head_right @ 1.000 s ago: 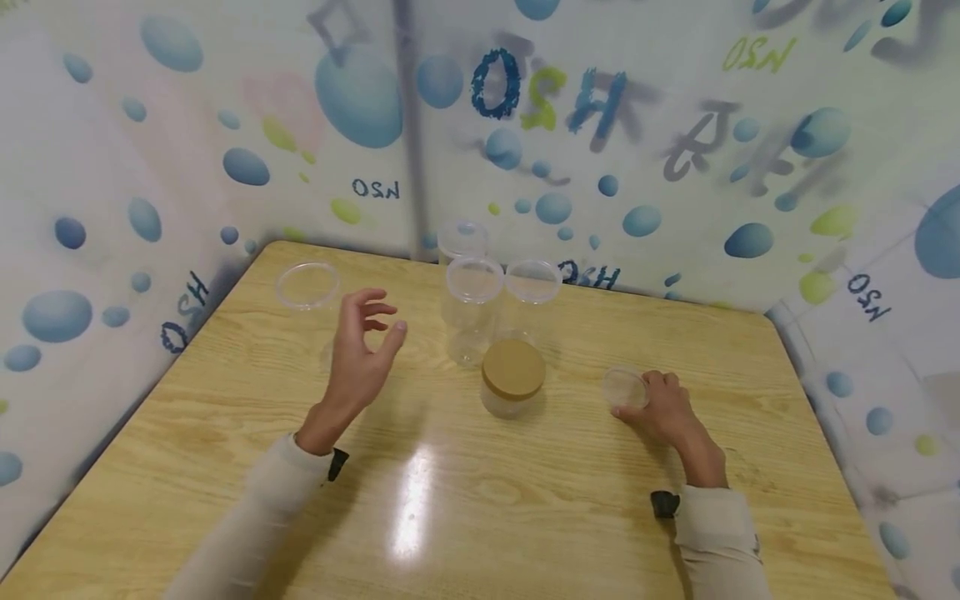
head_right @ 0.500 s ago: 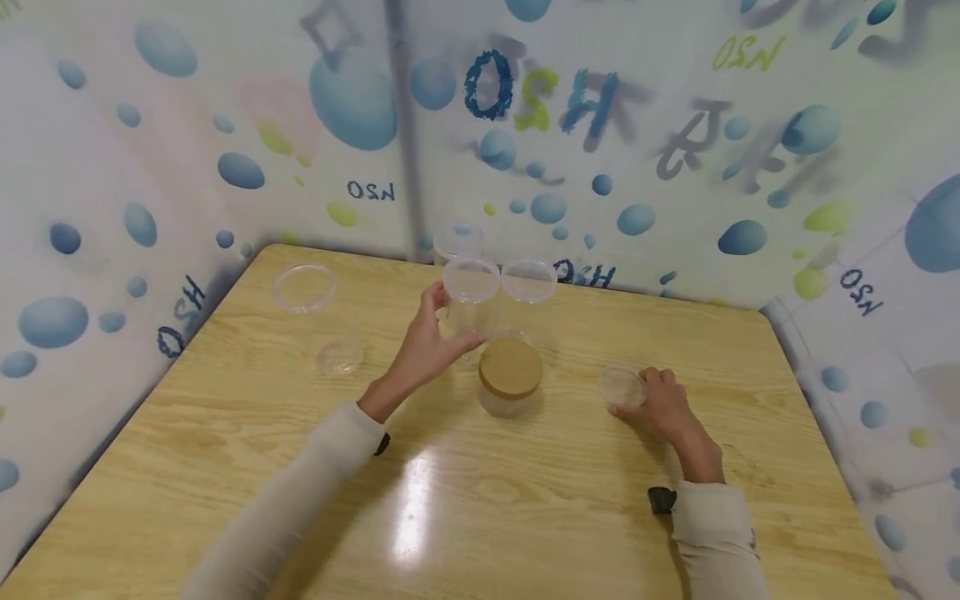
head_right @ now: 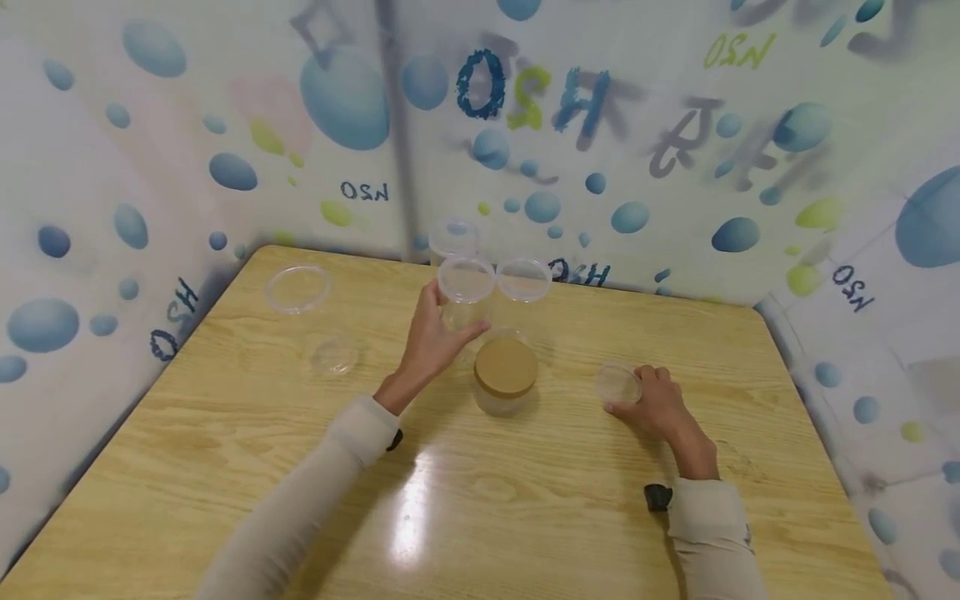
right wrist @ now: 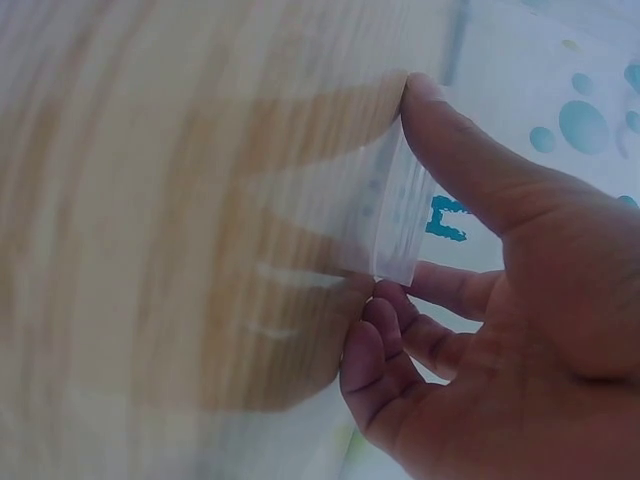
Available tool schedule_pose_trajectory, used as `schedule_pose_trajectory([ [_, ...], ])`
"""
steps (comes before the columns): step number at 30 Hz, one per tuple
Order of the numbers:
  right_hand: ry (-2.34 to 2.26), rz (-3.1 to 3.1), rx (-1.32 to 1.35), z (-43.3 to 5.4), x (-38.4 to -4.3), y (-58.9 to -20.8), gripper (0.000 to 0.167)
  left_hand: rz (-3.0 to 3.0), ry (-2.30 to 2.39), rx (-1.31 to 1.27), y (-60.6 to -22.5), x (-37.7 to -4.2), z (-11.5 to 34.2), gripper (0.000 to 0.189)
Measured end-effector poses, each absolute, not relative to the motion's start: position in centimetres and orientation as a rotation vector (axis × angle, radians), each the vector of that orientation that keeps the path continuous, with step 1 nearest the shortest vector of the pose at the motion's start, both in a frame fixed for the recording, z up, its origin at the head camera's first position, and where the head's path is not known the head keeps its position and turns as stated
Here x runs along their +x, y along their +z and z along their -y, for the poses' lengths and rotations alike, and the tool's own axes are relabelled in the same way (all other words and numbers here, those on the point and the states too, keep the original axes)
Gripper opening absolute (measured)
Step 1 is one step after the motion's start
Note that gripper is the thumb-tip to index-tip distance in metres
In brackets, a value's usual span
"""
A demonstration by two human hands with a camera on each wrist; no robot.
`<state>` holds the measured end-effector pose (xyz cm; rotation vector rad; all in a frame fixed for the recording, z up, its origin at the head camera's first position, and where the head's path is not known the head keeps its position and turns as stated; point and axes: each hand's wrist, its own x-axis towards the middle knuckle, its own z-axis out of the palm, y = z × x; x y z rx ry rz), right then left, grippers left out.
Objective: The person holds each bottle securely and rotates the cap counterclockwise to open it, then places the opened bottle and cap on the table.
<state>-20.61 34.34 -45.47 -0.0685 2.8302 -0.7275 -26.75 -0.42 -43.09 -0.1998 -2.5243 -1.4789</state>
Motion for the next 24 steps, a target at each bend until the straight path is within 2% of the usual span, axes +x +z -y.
schedule_pose_trajectory([
  [12, -0.706, -2.836, -0.081, -34.2, -20.7, -45.4, 0.076, 2.392, -1.592, -0.221, -42.9, -24.7, 2.8, 0.086],
  [24, -0.705, -2.807, -0.076, -34.3, -20.9, -45.3, 0.080, 2.334, -1.613, -0.286, -41.8, -22.5, 4.3, 0.088],
])
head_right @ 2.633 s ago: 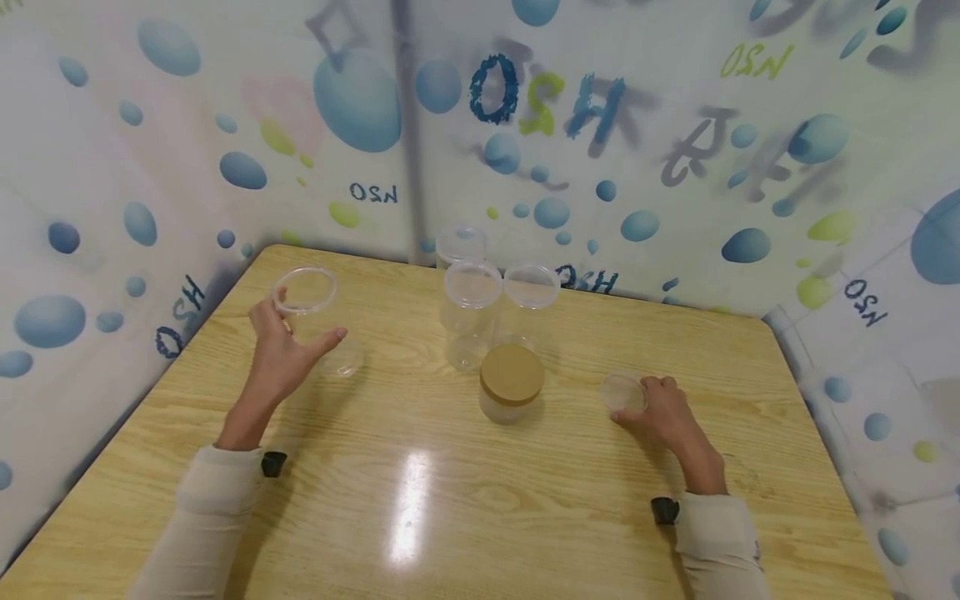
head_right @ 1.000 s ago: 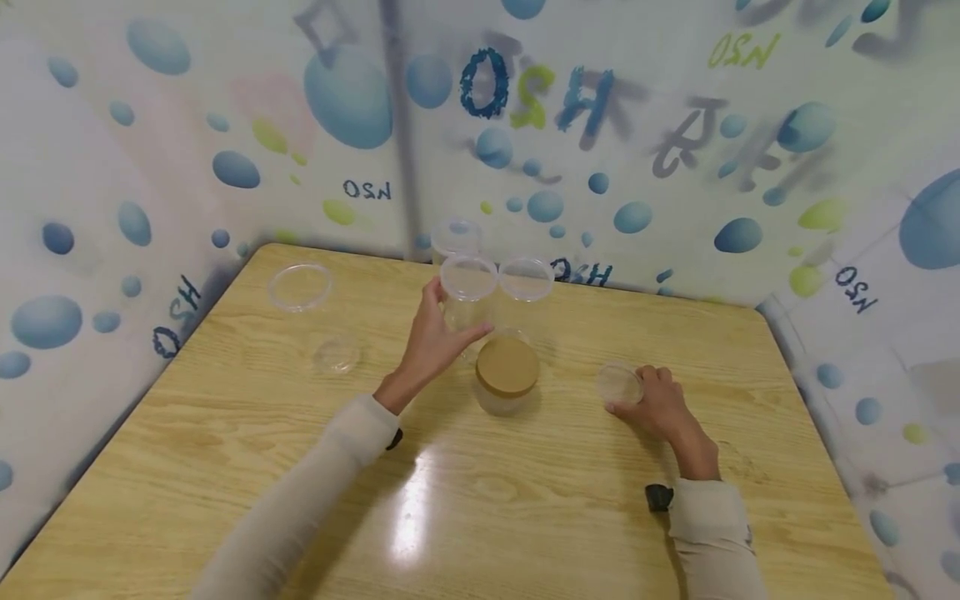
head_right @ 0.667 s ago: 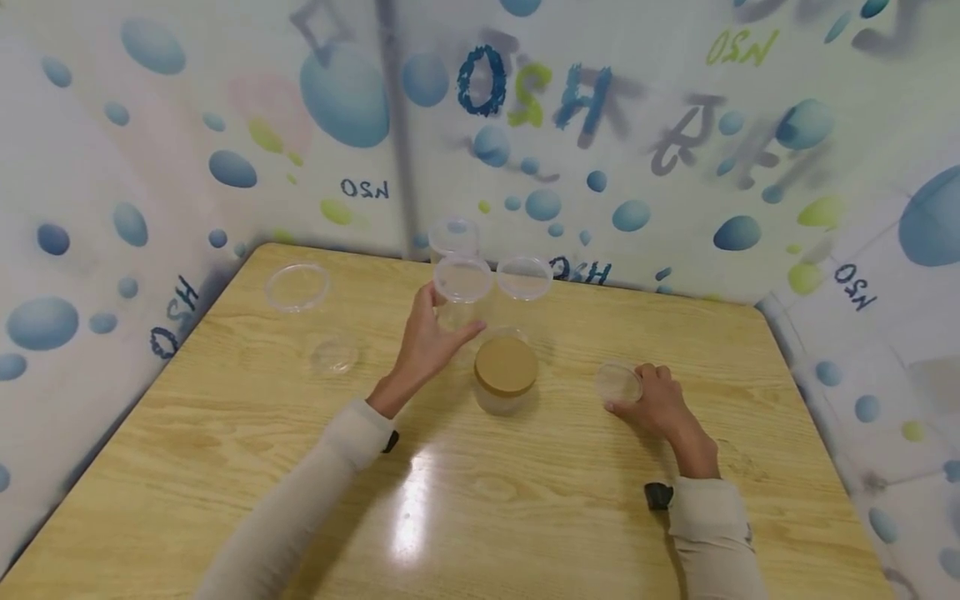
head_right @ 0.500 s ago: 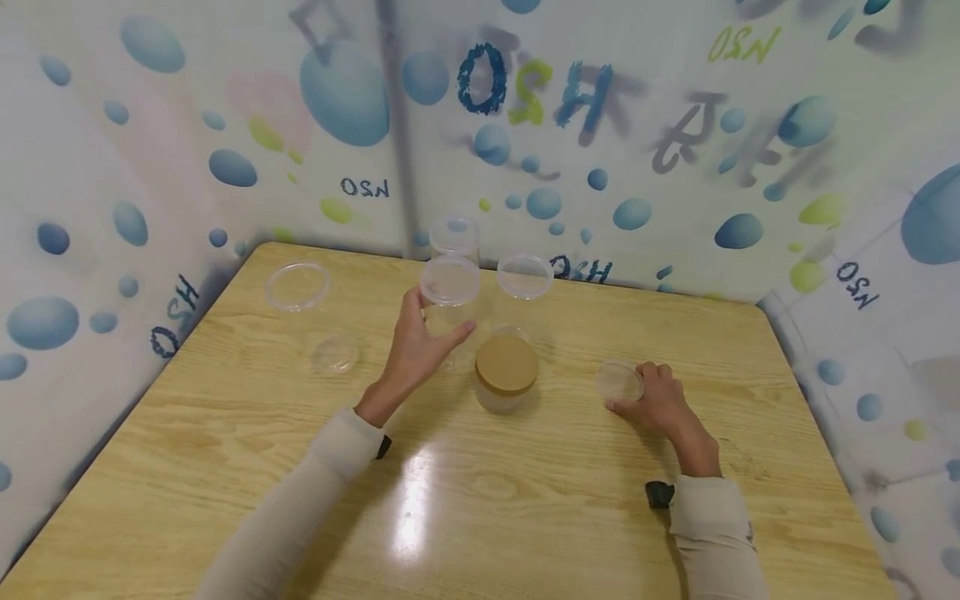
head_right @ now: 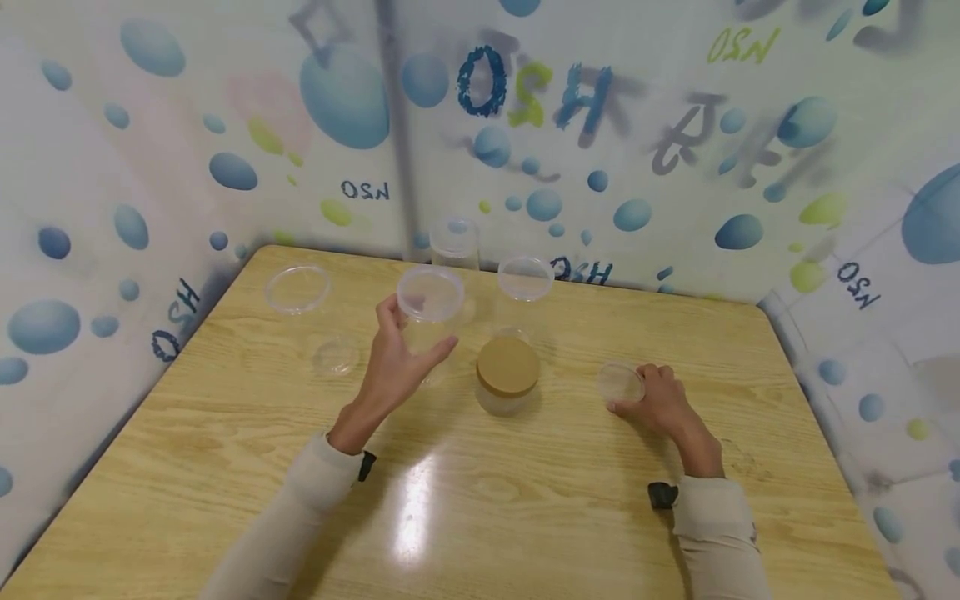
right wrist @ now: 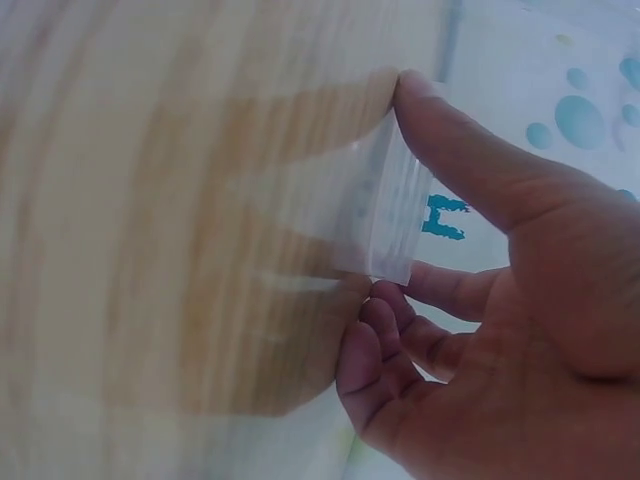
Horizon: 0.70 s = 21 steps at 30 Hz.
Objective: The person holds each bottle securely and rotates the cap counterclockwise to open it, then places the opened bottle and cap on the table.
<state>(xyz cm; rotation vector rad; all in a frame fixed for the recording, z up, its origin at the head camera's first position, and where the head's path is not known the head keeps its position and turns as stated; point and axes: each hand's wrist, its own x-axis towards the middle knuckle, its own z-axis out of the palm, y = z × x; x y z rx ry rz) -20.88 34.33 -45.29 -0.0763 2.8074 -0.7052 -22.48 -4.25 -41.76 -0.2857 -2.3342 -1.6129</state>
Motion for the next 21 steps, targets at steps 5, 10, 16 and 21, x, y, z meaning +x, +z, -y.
schedule_pose_trajectory([
  [5, -0.705, -2.780, -0.087, -34.4, -21.0, -45.0, 0.084, 2.319, -1.575, -0.370, -41.4, -21.8, 4.8, 0.086],
  [10, -0.743, -2.748, -0.102, -34.4, -21.0, -44.7, 0.091, 2.334, -1.552, -0.412, -41.1, -21.0, 5.4, 0.087],
  [16, -0.733, -2.786, -0.048, -34.3, -20.8, -44.0, 0.091, 2.364, -1.480, -0.491, -41.1, -20.7, 5.7, 0.088],
  [21, -0.877, -2.861, -0.086, -33.5, -20.7, -43.3, 0.087, 2.404, -1.333, -0.562, -41.3, -20.6, 5.6, 0.087],
])
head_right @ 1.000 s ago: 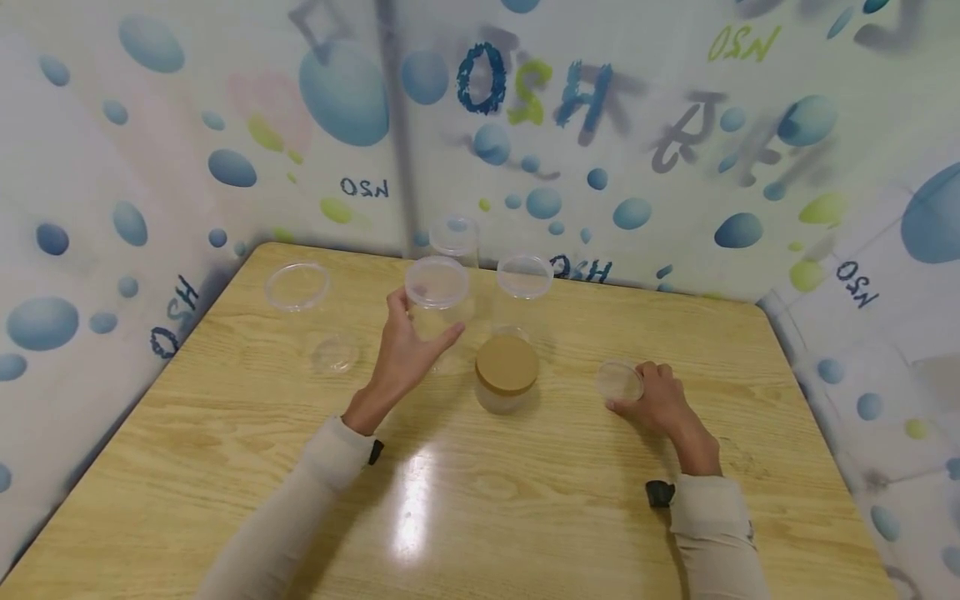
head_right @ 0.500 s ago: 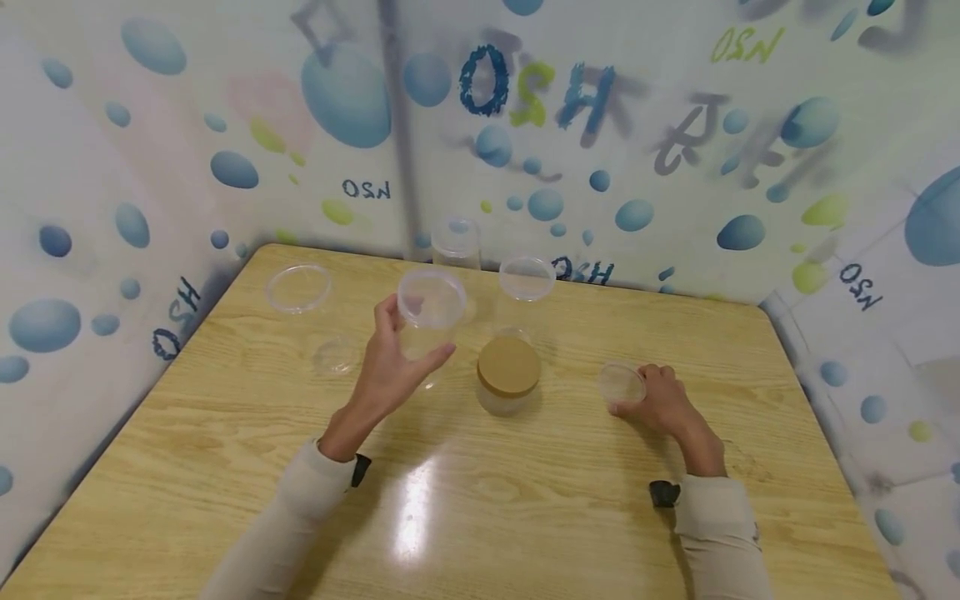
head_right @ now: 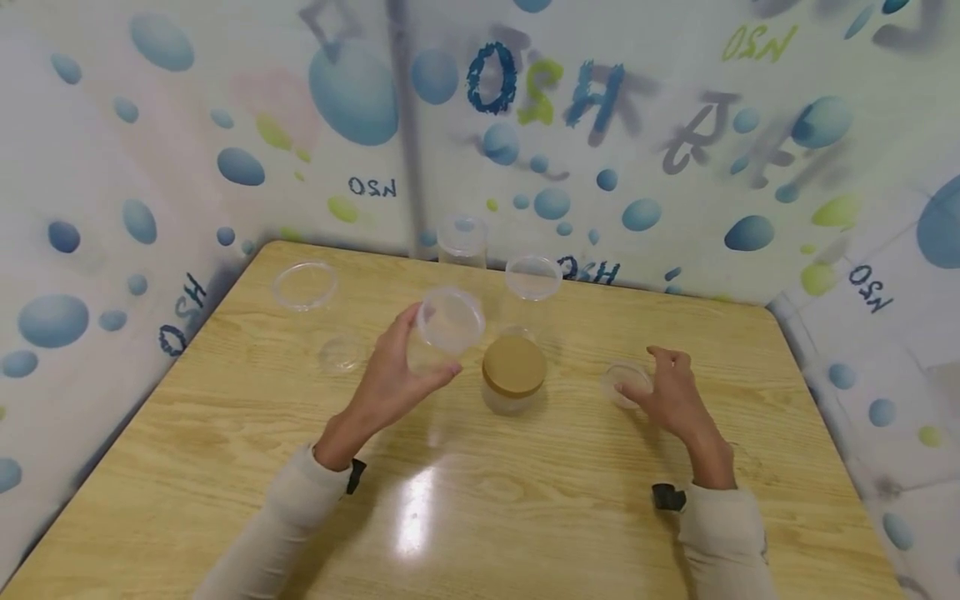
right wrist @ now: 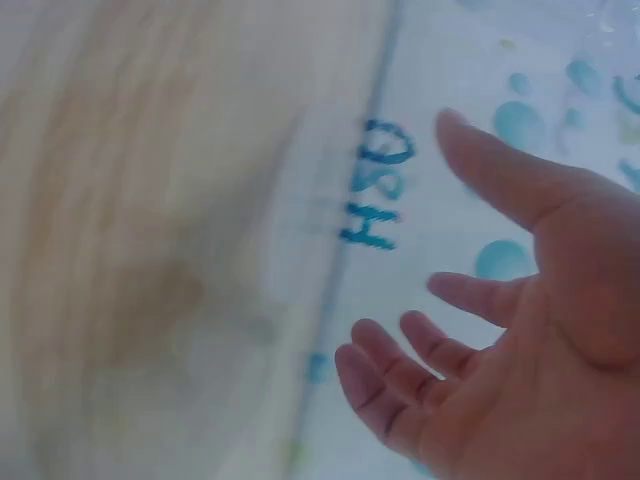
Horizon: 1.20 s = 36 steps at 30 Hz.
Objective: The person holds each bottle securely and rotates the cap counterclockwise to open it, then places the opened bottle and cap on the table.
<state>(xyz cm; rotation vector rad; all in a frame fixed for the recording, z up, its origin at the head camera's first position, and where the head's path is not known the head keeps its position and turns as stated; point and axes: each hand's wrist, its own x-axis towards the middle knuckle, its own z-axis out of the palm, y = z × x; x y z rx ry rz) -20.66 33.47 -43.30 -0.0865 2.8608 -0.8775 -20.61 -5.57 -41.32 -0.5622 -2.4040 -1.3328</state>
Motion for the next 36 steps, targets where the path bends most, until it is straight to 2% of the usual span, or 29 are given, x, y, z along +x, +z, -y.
schedule_pose_trajectory([
  [6, -1.095, -3.015, -0.255, -31.5, -20.1, -41.5, 0.081, 2.440, -1.151, -0.632, -41.3, -20.2, 5.1, 0.090],
  [12, -1.232, -3.171, -0.585, -28.5, -18.9, -39.9, 0.066, 2.489, -1.073, -0.660, -41.4, -20.0, 4.7, 0.090],
  [20, -1.225, -3.197, -0.966, -25.1, -17.5, -38.8, 0.068, 2.474, -1.009, -0.728, -41.2, -19.4, 4.3, 0.089],
  [36, -1.082, -3.123, -1.124, -20.3, -16.0, -38.0, 0.076, 2.471, -0.812, -0.807, -41.3, -18.2, 3.0, 0.086],
])
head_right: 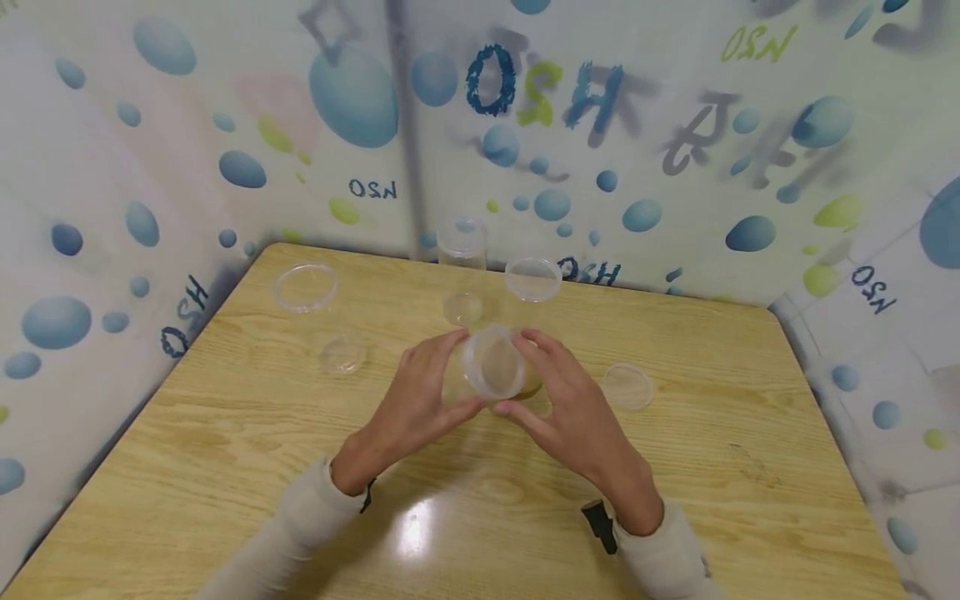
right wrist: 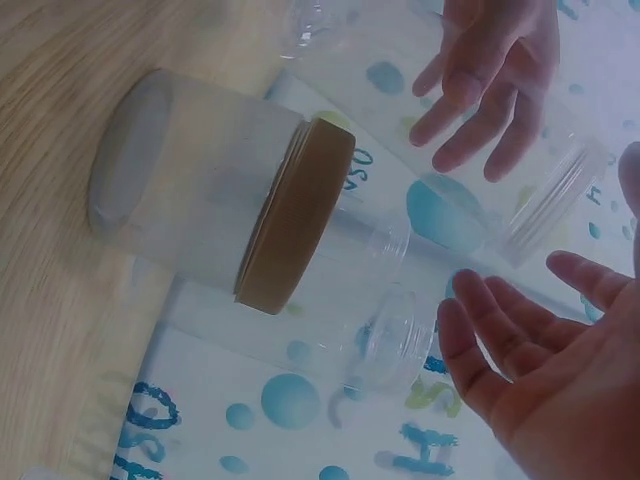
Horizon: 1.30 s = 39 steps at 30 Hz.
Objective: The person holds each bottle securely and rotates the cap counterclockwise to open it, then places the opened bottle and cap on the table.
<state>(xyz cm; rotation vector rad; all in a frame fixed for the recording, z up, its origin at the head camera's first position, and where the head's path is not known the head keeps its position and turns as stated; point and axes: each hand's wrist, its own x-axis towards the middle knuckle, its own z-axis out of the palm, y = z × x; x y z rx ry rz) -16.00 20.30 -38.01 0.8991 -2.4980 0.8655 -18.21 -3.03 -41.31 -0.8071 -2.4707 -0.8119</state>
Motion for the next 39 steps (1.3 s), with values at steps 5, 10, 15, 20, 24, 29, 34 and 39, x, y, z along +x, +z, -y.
schedule_pose_trajectory([
  [5, 0.832, 2.527, 0.866, -20.0, -15.8, -37.9, 0.077, 2.461, -0.771, -0.843, -41.5, -17.9, 2.8, 0.088],
  [10, 0.836, 2.523, 0.852, -19.7, -15.5, -37.8, 0.079, 2.445, -0.767, -0.852, -41.5, -17.7, 2.5, 0.090],
  [15, 0.858, 2.490, 0.823, -19.3, -15.6, -37.8, 0.081, 2.459, -0.787, -0.848, -41.4, -17.5, 2.2, 0.088],
  [20, 0.886, 2.468, 0.827, -19.0, -15.6, -37.6, 0.080, 2.478, -0.822, -0.849, -41.4, -17.5, 2.2, 0.088],
  [24, 0.911, 2.456, 0.863, -18.9, -15.6, -37.6, 0.079, 2.488, -0.888, -0.855, -41.4, -17.4, 2.3, 0.087],
  [29, 0.970, 2.470, 0.899, -18.9, -15.7, -37.5, 0.082, 2.494, -0.938, -0.861, -41.5, -17.4, 2.5, 0.088],
  [34, 1.034, 2.471, 0.924, -19.0, -15.7, -37.5, 0.082, 2.496, -0.966, -0.879, -41.6, -17.5, 2.6, 0.087],
  [39, 1.072, 2.480, 0.971, -19.1, -15.7, -37.4, 0.079, 2.520, -1.065, -0.892, -41.5, -17.4, 2.8, 0.088],
])
